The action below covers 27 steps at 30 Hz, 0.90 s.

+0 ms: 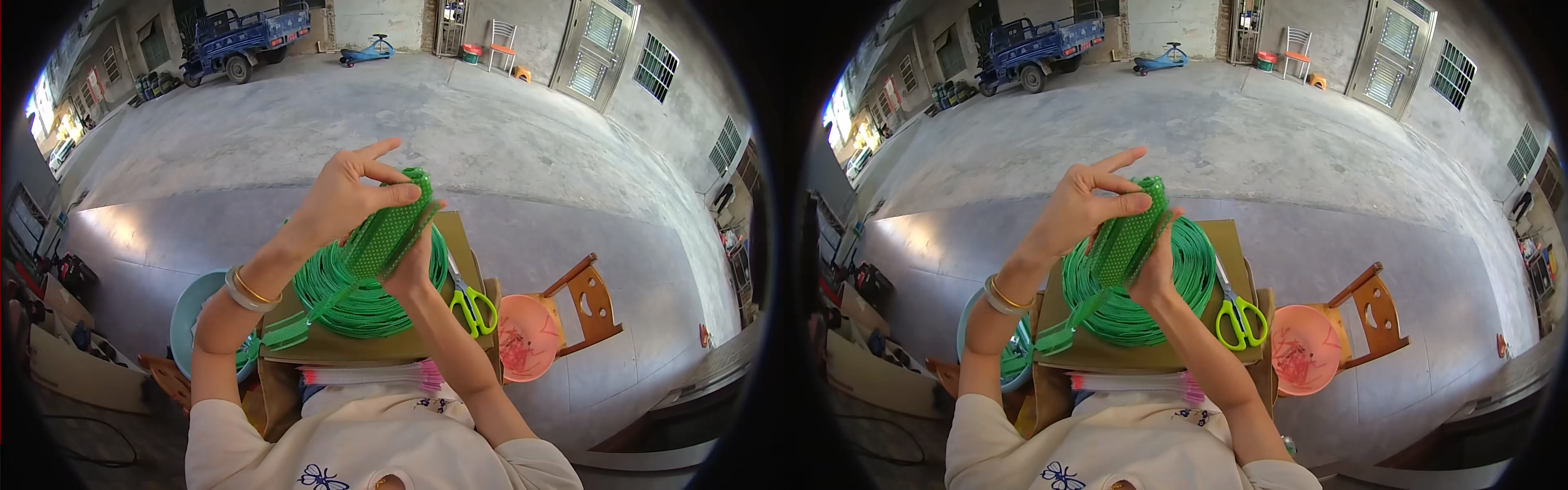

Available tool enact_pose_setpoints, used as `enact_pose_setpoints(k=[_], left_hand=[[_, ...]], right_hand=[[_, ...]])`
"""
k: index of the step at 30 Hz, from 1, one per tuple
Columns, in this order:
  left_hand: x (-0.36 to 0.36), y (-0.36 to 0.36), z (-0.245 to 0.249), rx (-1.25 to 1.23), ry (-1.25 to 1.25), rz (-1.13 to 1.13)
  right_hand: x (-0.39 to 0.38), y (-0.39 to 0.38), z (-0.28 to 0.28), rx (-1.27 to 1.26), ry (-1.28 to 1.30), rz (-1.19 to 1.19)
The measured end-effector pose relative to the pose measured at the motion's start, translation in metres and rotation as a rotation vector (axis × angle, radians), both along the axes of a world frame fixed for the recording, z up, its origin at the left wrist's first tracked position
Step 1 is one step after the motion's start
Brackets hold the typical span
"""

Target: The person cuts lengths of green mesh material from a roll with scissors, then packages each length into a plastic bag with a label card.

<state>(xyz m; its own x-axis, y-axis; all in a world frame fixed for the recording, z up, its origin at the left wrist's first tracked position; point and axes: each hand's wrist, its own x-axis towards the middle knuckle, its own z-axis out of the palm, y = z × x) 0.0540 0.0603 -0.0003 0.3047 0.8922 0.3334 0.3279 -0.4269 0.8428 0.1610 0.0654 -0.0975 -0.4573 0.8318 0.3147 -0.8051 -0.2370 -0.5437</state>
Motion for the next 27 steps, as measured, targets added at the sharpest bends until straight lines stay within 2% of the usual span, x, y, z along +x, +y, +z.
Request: enact_pose_setpoints(k=[2, 4, 7, 10, 11, 13, 14, 15, 17, 23, 26, 27], left_hand=[[-0.003, 0.002, 0.002, -0.153, -0.074, 0.023], [-0.006, 0.002, -0.001, -0.196, -0.122, 0.016], [-0.011, 0.008, -0.013, -0.175, -0.135, -0.002], [-0.01, -0.002, -0.008, -0.329, -0.192, -0.025], [-0.008, -0.009, -0.005, -0.41, -0.22, -0.035], [-0.011, -0.018, -0.031, -0.423, -0.366, -0.113], [-0.013, -0.022, -0.041, -0.431, -0.439, -0.155], [-0.017, -0.029, -0.041, -0.535, -0.311, -0.25], [-0.03, -0.04, -0.039, -0.734, -0.048, -0.434], [-0.062, -0.055, -0.035, -0.856, -0.004, -0.344], [-0.064, -0.065, -0.015, -0.753, 0.077, -0.361], [-0.063, -0.067, -0.013, -0.643, 0.062, -0.343]], right_hand=[[0.0, -0.006, 0.003, 0.009, 0.084, 0.086], [0.001, -0.01, 0.005, 0.028, 0.106, 0.151], [0.002, -0.011, 0.005, 0.171, -0.051, 0.119], [0.007, -0.011, 0.007, 0.073, -0.108, 0.107], [0.012, -0.009, 0.009, 0.009, -0.049, 0.061], [0.03, 0.004, 0.014, -0.119, 0.072, -0.034], [0.039, 0.016, 0.013, -0.097, 0.174, -0.061], [0.049, 0.028, 0.011, -0.074, 0.276, -0.089], [0.073, 0.042, 0.01, -0.097, 0.326, -0.182], [0.107, 0.061, -0.007, -0.182, 0.336, -0.279], [0.104, 0.06, -0.011, -0.238, 0.31, -0.295], [0.101, 0.059, -0.013, -0.262, 0.3, -0.298]])
